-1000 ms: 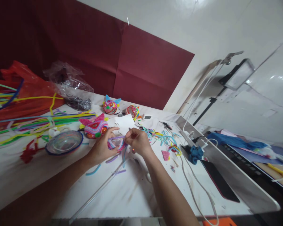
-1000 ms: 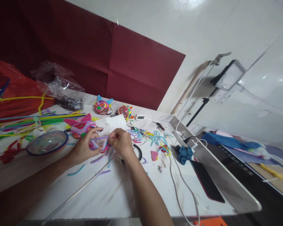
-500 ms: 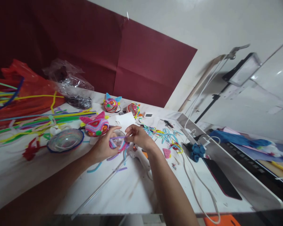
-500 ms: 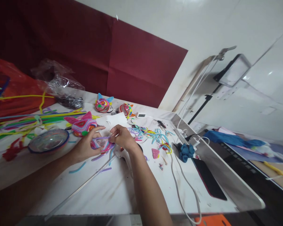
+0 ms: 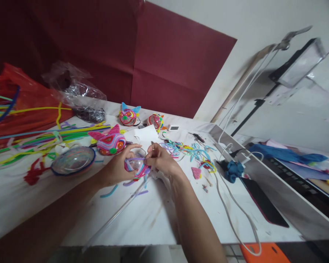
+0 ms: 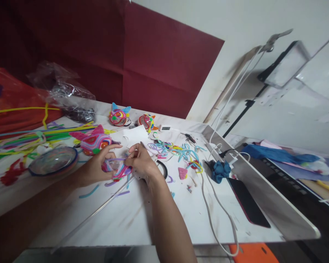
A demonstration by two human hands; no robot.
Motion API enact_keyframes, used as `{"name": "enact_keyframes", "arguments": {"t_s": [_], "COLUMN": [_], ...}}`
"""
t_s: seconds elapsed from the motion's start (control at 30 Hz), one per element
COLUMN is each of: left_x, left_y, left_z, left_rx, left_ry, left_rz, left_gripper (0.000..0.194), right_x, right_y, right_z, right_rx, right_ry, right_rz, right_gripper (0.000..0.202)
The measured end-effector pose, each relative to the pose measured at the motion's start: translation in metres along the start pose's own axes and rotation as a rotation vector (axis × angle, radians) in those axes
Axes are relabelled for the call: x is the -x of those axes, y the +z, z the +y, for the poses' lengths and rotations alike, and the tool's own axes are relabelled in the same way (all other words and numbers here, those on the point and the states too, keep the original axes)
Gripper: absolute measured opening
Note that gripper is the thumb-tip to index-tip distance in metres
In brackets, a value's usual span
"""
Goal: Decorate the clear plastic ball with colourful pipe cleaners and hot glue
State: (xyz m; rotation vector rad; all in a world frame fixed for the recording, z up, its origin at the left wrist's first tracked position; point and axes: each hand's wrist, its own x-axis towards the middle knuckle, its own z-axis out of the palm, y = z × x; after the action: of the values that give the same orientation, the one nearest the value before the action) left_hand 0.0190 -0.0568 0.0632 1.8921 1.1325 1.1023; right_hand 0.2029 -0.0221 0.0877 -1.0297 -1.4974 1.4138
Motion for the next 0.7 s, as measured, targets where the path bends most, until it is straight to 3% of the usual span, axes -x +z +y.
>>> {"name": "enact_keyframes", "arguments": {"t_s": [0.1, 0.43, 0.7], "left_x": [0.0, -0.002, -0.004], "left_y": [0.0, -0.001, -0.001], "left_z": [-0.003, -0.01, -0.012], "left_rx": [0.015, -0.01, -0.003], "left_ry": [-0.004, -0.022, -0.016], "left_rz": [-0.025, -0.057, -0.013], "left_gripper": [0.072, 0.074, 0.074], "right_x": [0.001, -0.002, 0.001], "right_y": [0.0, 0.004, 0.004], "right_z": [0.003, 0.01, 0.012], "right_rx": [-0.064, -0.027, -0.075], "right_ry": [0.063, 0.068, 0.033], "right_rz": [-0.048, 0.005, -0.025], "right_gripper": [0.033, 0.034, 0.036]}}
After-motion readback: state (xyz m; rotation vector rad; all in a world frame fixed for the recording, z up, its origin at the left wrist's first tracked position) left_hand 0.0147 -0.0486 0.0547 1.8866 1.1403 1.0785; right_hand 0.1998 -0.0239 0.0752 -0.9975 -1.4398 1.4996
